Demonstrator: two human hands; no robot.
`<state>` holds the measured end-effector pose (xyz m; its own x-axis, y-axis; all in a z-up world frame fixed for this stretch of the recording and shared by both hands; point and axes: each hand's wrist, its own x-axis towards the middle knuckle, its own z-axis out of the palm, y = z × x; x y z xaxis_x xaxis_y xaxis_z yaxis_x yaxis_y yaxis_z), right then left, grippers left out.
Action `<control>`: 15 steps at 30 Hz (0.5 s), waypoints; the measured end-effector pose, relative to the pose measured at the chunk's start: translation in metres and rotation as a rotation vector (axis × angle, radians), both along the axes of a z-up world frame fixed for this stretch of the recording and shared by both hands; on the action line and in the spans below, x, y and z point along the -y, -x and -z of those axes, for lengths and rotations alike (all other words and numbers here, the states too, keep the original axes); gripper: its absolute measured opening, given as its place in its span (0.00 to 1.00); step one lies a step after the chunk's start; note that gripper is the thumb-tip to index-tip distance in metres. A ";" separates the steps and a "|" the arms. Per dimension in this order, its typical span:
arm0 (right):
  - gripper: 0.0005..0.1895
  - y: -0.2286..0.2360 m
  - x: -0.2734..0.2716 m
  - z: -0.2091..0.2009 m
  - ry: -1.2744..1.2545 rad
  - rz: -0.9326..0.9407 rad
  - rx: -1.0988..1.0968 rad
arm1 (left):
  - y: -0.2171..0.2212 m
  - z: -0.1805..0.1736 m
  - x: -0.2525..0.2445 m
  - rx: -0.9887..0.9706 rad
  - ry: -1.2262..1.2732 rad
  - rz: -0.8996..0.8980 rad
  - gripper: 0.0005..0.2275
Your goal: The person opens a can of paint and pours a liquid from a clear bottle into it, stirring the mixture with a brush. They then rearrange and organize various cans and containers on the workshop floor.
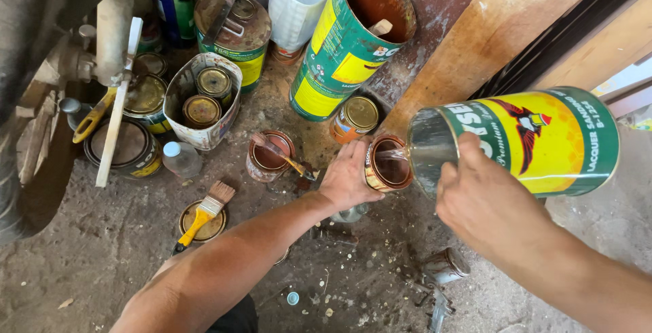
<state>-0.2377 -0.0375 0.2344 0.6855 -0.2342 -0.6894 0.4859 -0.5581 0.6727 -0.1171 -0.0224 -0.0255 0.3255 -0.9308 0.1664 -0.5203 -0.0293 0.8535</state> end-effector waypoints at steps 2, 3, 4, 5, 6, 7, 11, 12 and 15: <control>0.12 -0.005 -0.006 -0.001 0.002 0.011 -0.041 | 0.001 0.001 0.001 -0.009 0.000 -0.001 0.52; 0.12 -0.007 -0.009 -0.001 0.001 0.003 -0.033 | 0.001 0.001 0.002 -0.009 -0.008 -0.001 0.52; 0.12 -0.008 -0.011 0.000 0.000 -0.005 -0.025 | 0.002 0.001 0.003 -0.009 -0.015 0.000 0.52; 0.12 -0.009 -0.012 0.001 -0.001 -0.013 -0.018 | 0.002 0.002 0.004 -0.009 -0.023 0.001 0.52; 0.12 -0.008 -0.012 0.003 -0.005 -0.019 -0.024 | 0.002 0.003 0.005 -0.008 -0.010 -0.005 0.52; 0.12 -0.006 -0.011 0.005 -0.010 -0.024 -0.030 | 0.002 0.004 0.005 -0.007 0.003 -0.011 0.52; 0.11 0.011 0.003 0.010 -0.025 -0.012 0.036 | 0.002 0.007 0.008 -0.008 -0.007 -0.023 0.50; 0.10 0.019 0.008 0.012 -0.057 0.039 0.085 | 0.003 0.008 0.008 -0.005 0.008 -0.028 0.49; 0.09 0.048 0.026 0.015 -0.126 0.130 0.236 | 0.000 0.010 0.005 0.002 0.060 -0.054 0.47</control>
